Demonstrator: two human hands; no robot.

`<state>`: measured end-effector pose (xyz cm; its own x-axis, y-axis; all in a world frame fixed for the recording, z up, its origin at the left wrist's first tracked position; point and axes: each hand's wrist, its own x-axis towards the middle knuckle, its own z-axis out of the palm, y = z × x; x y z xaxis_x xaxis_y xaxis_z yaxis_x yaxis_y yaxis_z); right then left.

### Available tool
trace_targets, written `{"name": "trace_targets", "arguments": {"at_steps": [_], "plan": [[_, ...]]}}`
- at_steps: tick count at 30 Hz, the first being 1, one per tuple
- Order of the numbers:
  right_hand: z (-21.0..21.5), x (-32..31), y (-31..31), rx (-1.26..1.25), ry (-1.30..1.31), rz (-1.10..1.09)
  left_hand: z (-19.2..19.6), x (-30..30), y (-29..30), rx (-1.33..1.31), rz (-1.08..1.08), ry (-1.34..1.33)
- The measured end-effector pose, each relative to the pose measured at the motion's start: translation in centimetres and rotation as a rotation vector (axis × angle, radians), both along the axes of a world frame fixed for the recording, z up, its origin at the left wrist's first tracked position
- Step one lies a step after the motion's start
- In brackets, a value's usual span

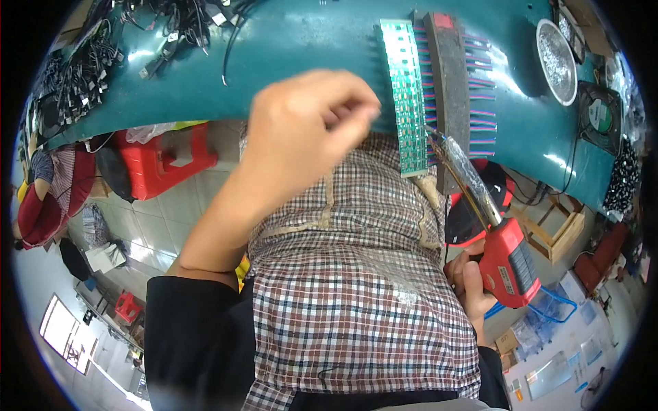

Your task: The person places electronic components onto circuit boards and solders them using a soldering iron. The person then positions wire ends onto the circuit boards and solders them into place.

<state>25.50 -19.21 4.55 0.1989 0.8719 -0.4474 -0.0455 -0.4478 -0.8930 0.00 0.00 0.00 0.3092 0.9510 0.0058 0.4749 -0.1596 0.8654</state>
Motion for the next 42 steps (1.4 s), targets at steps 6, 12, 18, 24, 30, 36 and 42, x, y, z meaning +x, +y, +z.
{"name": "trace_targets", "arguments": {"at_steps": [6, 12, 18, 24, 30, 36, 42], "plan": [[0.4, -1.2, 2.0, -0.006, -0.095, -0.035, -1.6, -1.3, 7.5, 0.565, 0.312, 0.377], [-1.6, 0.1, -0.1, 0.024, -0.173, 0.006, -3.4, -0.5, 8.3, 0.577, 0.351, 0.521], [-1.1, -1.0, 0.3, 0.012, -0.063, -0.035, -2.5, -0.8, 6.8, 0.518, 0.296, 0.453], [-1.0, -1.0, 1.0, 0.078, -0.039, -0.004, -2.0, -0.9, 7.0, 0.386, 0.339, 0.344], [-0.8, -1.0, 1.1, 0.089, -0.044, -0.024, -1.1, -0.7, 6.2, 0.132, 0.332, 0.111], [-1.2, -1.1, 0.0, 0.106, -0.039, -0.048, -1.6, -0.8, 3.6, -0.047, 0.275, -0.124], [-0.6, -1.0, -0.1, 0.103, -0.089, -0.010, -2.0, -0.9, 2.3, -0.161, 0.237, -0.273]]}}
